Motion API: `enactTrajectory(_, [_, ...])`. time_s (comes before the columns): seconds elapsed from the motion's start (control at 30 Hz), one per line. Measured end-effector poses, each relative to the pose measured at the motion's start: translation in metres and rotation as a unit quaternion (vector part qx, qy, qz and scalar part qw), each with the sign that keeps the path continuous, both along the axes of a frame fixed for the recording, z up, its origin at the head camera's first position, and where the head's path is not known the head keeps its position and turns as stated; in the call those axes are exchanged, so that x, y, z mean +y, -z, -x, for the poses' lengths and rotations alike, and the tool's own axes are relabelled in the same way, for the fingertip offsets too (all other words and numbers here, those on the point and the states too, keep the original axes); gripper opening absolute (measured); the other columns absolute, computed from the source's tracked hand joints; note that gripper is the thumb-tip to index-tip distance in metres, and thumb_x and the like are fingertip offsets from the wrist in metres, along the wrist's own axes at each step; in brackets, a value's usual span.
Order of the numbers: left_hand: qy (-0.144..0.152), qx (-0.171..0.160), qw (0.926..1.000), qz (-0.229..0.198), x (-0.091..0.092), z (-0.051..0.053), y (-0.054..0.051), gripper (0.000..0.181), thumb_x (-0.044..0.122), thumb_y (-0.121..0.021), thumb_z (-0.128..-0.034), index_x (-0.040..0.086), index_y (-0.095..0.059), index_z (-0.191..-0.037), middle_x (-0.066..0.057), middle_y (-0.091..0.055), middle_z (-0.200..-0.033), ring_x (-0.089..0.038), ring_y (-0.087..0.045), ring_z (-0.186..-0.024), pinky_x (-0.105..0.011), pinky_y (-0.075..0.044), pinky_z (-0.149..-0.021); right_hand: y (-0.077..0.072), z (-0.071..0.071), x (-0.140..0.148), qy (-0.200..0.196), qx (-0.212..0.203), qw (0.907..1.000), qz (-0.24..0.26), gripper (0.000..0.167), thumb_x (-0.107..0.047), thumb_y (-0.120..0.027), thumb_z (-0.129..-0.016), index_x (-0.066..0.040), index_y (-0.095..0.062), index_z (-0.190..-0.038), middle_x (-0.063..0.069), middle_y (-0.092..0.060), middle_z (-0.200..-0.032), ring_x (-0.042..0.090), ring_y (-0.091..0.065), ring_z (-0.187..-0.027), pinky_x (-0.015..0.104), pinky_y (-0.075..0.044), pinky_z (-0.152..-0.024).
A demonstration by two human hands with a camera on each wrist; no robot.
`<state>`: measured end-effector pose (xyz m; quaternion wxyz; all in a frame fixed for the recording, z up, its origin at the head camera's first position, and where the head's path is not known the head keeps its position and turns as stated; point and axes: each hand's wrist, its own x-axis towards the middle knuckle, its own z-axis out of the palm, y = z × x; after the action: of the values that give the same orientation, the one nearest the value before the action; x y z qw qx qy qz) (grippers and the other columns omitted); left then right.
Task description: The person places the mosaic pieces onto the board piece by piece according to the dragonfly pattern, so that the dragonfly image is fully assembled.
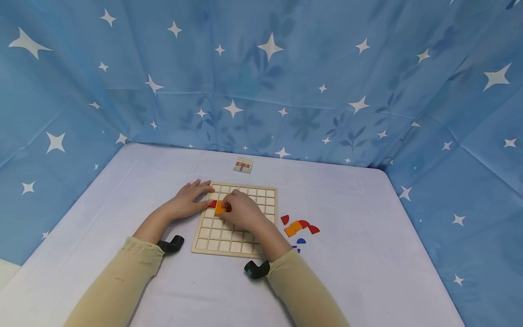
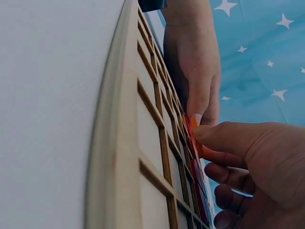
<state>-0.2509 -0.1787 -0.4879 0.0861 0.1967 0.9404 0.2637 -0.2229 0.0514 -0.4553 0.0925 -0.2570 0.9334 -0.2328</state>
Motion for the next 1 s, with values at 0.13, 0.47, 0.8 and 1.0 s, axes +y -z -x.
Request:
enactTrajectory(0.13, [0.0, -0.003, 1.0, 0.0, 0.0001, -0.0007, -0.0012, 0.043, 0.039, -0.059, -0.0985, 0.02, -0.053, -0.137, -0.009, -0.031, -0.162, -0.038, -0.013, -0.153, -0.057, -0.005, -0.125, 0.0007, -0.0015, -0.0013, -0.002, 0.004, 1.0, -0.007, 0.028, -0.034, -0.073, -0.09, -0.015, -0.068, -0.11, -0.001, -0.06, -0.105, 0.012, -0.055, -0.086, 0.028, -0.052, -0.079])
enactTrajectory(0.47, [0.001, -0.005, 1.0, -0.001, -0.0008, -0.0001, -0.002, 0.045, 0.04, -0.059, -0.0983, 0.019, -0.053, -0.138, -0.009, -0.03, -0.162, -0.038, -0.012, -0.153, -0.057, -0.005, -0.125, 0.0025, -0.0035, -0.0021, -0.005, 0.015, 0.9995, -0.027, 0.032, -0.035, -0.073, -0.09, -0.016, -0.067, -0.114, 0.0, -0.06, -0.11, 0.015, -0.055, -0.09, 0.032, -0.052, -0.085])
enactTrajectory(0.8, [0.01, 0.007, 0.9999, -0.004, -0.0013, -0.0002, -0.0006, 0.043, 0.035, -0.059, -0.0987, 0.018, -0.053, -0.138, -0.011, -0.03, -0.162, -0.042, -0.012, -0.152, -0.059, -0.005, -0.124, 0.0081, -0.0002, -0.0011, -0.011, 0.029, 0.9991, -0.029, 0.028, -0.037, -0.073, -0.09, -0.02, -0.066, -0.11, -0.003, -0.058, -0.105, 0.012, -0.054, -0.085, 0.028, -0.051, -0.079])
enactTrajectory(1.0, [0.009, -0.002, 0.9999, -0.004, -0.0017, -0.0001, -0.0012, 0.044, 0.038, -0.057, -0.0992, 0.018, -0.053, -0.138, -0.009, -0.029, -0.163, -0.04, -0.011, -0.153, -0.057, -0.004, -0.125, 0.0052, 0.0, -0.0006, -0.014, 0.021, 0.9995, -0.016, 0.023, -0.034, -0.07, -0.093, -0.018, -0.066, -0.108, -0.003, -0.058, -0.105, 0.012, -0.056, -0.086, 0.029, -0.052, -0.079])
